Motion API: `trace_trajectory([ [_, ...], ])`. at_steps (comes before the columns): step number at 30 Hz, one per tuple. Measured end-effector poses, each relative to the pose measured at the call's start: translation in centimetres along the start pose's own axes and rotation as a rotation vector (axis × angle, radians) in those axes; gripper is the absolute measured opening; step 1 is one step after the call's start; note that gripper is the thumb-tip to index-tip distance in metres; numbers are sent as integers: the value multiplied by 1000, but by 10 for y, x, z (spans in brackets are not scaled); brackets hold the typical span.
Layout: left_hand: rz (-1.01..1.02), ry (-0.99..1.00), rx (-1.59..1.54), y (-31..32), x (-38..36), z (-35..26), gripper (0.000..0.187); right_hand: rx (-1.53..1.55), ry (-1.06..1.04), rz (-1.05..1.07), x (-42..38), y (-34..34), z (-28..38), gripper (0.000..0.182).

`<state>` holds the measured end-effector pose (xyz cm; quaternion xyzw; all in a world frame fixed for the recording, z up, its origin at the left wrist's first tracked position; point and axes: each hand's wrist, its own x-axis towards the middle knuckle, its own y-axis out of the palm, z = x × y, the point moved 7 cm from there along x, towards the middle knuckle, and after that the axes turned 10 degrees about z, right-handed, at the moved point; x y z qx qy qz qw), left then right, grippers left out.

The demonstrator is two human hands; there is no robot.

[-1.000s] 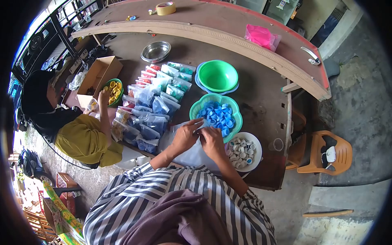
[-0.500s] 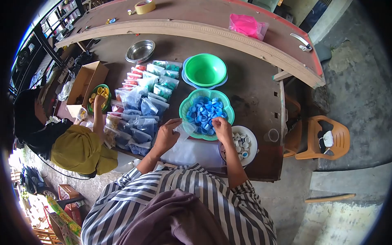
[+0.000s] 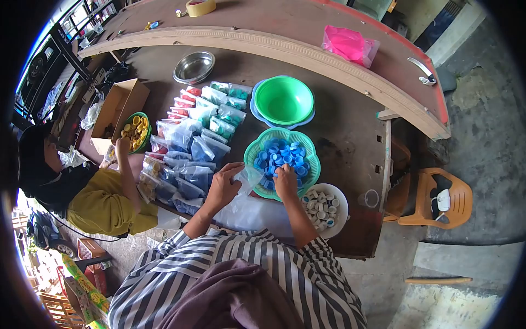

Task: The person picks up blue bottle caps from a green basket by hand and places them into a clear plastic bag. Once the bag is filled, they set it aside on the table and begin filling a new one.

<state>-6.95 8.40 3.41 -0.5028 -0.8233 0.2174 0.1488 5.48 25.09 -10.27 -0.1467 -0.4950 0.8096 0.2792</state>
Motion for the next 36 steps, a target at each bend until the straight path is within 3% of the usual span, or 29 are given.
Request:
trace_trajectory([
  [2, -13, 8, 3, 3, 1, 8, 44, -5, 11, 58, 0, 2, -7, 28],
  [7, 11, -40, -20, 9, 6, 10, 44, 440, 106, 145, -8, -3, -29, 30],
  [9, 18, -14, -24, 15, 8, 10, 44, 459, 68, 78, -13, -9, -29, 31],
  [11, 27, 9, -20, 18, 10, 8, 44, 629, 187, 58, -20, -10, -37, 33],
  [17, 44, 108, 38, 27, 9, 8, 46, 507, 116, -75, -31, -27, -35, 35],
  [27, 47, 178, 49, 34, -9, 0, 47, 597, 165, -242, -47, -62, -12, 34],
  [29, 42, 179, 51, 33, -13, -5, 47, 785, 180, -428, -58, -97, 16, 32],
  [33, 63, 142, 24, 30, -18, -19, 50, 657, -173, -691, -90, -160, 97, 40],
  [36, 51, 163, 22, 32, -22, -24, 52, 398, -386, -500, -87, -148, 125, 45],
])
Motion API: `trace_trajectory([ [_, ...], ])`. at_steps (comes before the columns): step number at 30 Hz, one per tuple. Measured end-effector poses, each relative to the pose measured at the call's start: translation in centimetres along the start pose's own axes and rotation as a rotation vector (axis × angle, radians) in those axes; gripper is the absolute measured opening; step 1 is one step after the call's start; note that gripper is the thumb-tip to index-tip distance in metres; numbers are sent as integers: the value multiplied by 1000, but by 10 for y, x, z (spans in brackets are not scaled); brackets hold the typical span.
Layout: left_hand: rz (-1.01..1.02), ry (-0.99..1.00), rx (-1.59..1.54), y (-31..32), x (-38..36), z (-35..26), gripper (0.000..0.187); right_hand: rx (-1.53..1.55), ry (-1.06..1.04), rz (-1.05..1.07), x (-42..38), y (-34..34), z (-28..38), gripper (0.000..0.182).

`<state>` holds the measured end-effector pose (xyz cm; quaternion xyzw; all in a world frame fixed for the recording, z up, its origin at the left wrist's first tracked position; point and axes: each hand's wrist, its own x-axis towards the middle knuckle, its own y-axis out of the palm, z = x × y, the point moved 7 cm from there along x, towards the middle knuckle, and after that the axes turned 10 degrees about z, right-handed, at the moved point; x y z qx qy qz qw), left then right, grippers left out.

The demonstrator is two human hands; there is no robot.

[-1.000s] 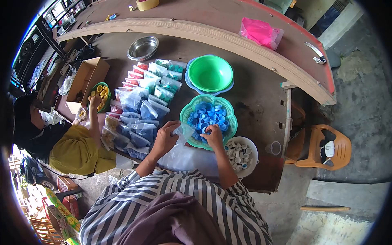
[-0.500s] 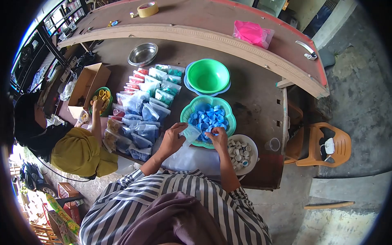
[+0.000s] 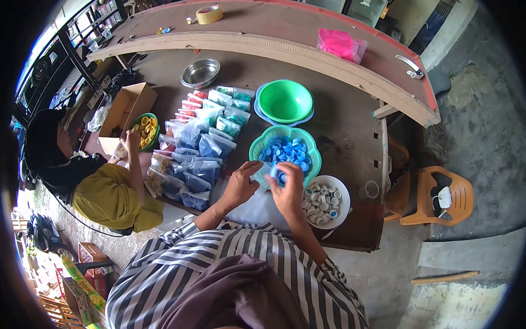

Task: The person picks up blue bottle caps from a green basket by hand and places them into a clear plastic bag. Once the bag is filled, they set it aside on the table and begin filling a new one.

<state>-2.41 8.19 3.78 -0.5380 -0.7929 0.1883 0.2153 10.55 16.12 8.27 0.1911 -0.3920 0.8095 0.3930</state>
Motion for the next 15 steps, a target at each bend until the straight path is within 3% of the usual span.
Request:
trace_trajectory([
  [1, -13, 3, 7, -2, 2, -1, 53, -216, 40, 252, 5, 8, 8, 43],
  [4, -19, 31, 16, -11, -1, -2, 54, 12, 97, 49, -2, 3, -18, 36],
  [8, -90, 81, 25, -31, -4, -1, 57, -53, 180, -47, -2, -12, -64, 17],
  [10, -101, 62, -16, -51, -6, -23, 58, -100, 320, 108, -9, 2, -101, 11],
  [15, -123, 122, 20, -61, 2, -27, 62, -98, 351, 302, -30, 45, -163, 6],
])
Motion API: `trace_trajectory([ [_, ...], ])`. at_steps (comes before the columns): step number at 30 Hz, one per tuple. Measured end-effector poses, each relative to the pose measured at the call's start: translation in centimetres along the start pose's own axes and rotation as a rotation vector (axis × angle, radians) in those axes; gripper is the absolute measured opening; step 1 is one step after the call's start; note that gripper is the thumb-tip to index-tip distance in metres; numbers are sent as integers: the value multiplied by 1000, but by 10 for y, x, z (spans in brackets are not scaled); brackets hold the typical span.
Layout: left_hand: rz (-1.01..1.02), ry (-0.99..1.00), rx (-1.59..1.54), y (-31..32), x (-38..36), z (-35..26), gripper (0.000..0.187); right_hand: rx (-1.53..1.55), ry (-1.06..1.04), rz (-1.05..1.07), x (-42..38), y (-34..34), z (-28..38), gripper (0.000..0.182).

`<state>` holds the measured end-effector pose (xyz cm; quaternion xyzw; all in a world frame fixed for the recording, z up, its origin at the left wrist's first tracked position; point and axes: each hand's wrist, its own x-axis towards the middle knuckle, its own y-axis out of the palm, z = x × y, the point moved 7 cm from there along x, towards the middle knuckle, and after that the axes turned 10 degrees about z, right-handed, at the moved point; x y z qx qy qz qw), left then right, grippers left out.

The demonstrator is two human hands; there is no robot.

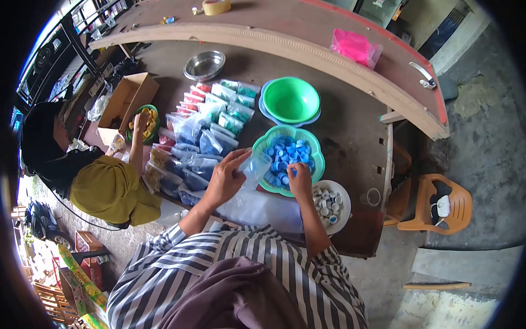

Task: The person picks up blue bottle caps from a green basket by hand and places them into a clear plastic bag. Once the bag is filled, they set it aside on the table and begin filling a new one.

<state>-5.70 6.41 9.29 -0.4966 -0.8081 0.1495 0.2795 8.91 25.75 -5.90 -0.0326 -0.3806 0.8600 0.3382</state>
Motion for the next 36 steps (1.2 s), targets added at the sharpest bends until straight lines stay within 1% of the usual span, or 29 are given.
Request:
trace_trajectory([
  [1, 41, -98, -13, 5, 0, 13, 63, -32, 19, 32, -1, 9, -6, 8],
  [2, 39, -103, -15, 7, 0, 15, 63, -65, 29, 57, 3, 17, -10, 10],
  [4, 12, -88, -6, -5, 3, 1, 53, -102, 48, 84, 13, 30, -13, 12],
  [5, 46, -177, -26, -7, 5, -2, 53, -141, 75, 121, 11, 40, -16, 14],
  [6, 55, -195, -30, -4, 6, 3, 53, -134, 88, 134, 10, 48, -17, 14],
  [8, 10, -166, -33, -1, 8, 12, 53, -185, 73, 44, 16, 55, -17, 13],
  [10, 41, -203, -35, 5, 9, 20, 53, -185, 75, 75, 19, 61, -22, 15],
  [12, 56, -188, 14, 10, 11, 21, 53, -108, 1, 92, 21, 60, -19, 16],
  [13, 62, -196, 15, 12, 12, 21, 53, -62, 31, 105, 22, 57, -22, 16],
  [14, 93, -261, -8, 15, 13, 23, 53, -56, 39, 108, 21, 54, -22, 16],
  [15, 124, -324, -32, 18, 14, 27, 53, 171, 114, 65, 21, 42, -20, 14],
  [16, 132, -325, -33, 22, 16, 30, 53, 395, 186, 17, 21, 28, -16, 13],
  [17, 132, -292, -9, 28, 17, 32, 54, 382, 137, -8, 20, 10, 1, 12],
  [18, 133, -257, 13, 34, 19, 33, 54, 381, 145, -14, 19, -5, 19, 12],
  [20, 172, -252, 16, 45, 22, 38, 55, 413, -33, -261, 12, -44, 67, 15],
  [22, 191, -243, 5, 54, 27, 38, 56, 267, -160, -316, -2, -60, 100, 20],
  [23, 207, -241, 2, 57, 28, 37, 56, 285, -189, -284, -5, -57, 109, 21],
  [24, 218, -260, -11, 60, 30, 38, 56, 176, -221, -156, -3, -49, 117, 24],
  [26, 237, -276, -23, 63, 33, 39, 56, 117, -226, 22, 6, -42, 123, 25],
  [27, 241, -277, -12, 63, 33, 40, 56, 196, -142, -64, 4, -41, 106, 26],
  [28, 242, -279, 1, 62, 33, 42, 56, 237, -103, -112, 6, -43, 91, 24],
  [30, 234, -274, 7, 55, 32, 45, 57, 225, 30, -192, 10, -39, 52, 21],
  [31, 220, -263, 9, 49, 32, 45, 57, 154, 99, -155, 11, -30, 34, 19],
  [32, 221, -259, 12, 44, 33, 46, 57, 156, 97, -160, 8, -22, 18, 19],
  [34, 178, -299, -33, 28, 34, 47, 58, -107, 35, 112, 6, 11, 1, 19],
  [35, 167, -306, -38, 22, 34, 46, 59, -175, 45, 202, 2, 24, -8, 20],
  [36, 162, -303, -37, 17, 33, 46, 59, -177, 40, 201, 1, 28, -7, 20],
])
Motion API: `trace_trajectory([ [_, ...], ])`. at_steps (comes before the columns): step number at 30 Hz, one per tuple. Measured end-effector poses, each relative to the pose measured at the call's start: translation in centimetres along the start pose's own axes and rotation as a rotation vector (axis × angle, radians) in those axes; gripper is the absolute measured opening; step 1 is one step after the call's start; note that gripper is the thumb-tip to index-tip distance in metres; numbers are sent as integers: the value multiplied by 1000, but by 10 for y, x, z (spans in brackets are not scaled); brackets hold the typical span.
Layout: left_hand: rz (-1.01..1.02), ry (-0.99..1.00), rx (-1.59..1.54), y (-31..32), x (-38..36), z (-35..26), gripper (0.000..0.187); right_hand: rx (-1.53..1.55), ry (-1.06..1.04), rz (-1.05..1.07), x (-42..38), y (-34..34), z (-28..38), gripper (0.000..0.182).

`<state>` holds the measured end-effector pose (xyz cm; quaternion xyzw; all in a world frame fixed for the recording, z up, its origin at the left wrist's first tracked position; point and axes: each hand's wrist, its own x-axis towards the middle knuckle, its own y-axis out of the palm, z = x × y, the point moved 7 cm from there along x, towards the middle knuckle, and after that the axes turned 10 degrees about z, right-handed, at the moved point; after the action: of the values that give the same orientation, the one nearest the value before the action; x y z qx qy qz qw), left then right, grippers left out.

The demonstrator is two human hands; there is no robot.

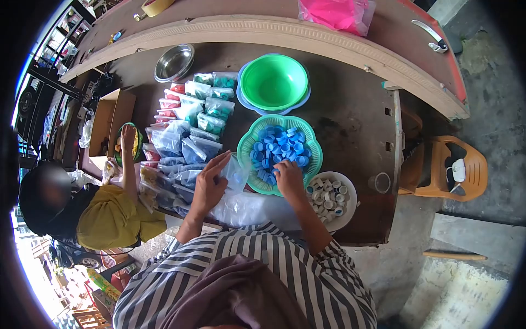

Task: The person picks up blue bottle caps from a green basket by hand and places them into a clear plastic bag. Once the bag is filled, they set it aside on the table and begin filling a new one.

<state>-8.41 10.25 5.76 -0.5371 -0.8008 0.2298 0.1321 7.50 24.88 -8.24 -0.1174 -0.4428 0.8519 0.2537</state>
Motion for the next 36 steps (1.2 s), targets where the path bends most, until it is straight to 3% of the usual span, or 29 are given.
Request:
trace_trajectory([
  [4, -24, 28, 0, -23, -13, -7, 61, -268, 117, 87, -2, 24, -1, 22],
  [6, -29, 60, -165, -37, -20, -11, 63, -334, 177, 133, -3, 27, -5, 24],
  [8, -26, 25, -250, -49, -33, -22, 65, -244, 158, 105, -5, 20, -3, 25],
  [10, -54, 115, -363, -61, -43, -35, 64, -135, 129, 47, -6, 17, -7, 25],
  [11, -122, 181, -80, -66, -45, -37, 63, -27, 101, -4, -6, 13, -9, 26],
  [12, -125, 190, -76, -64, -46, -32, 63, -28, 96, -12, -8, 8, -8, 26],
  [14, -128, 105, 67, -59, -48, -20, 64, 260, 42, -127, -12, -6, -6, 30],
  [20, -113, 152, 87, -33, -59, -33, 61, 426, -2, -240, -30, -63, 50, 32],
  [22, -103, 163, 123, -22, -58, -30, 59, 525, -141, -394, -40, -94, 91, 32],
  [25, -85, 185, 101, -9, -57, -33, 56, 374, -289, -456, -48, -118, 133, 32],
  [30, -81, 218, 84, 0, -59, -28, 55, 74, -192, -408, -31, -70, 71, 33],
  [34, -74, 210, 80, 3, -62, -24, 55, 86, -133, -407, -32, -63, 48, 32],
  [36, -86, 245, 123, 5, -61, -23, 55, 329, -38, -416, -33, -66, 39, 33],
])
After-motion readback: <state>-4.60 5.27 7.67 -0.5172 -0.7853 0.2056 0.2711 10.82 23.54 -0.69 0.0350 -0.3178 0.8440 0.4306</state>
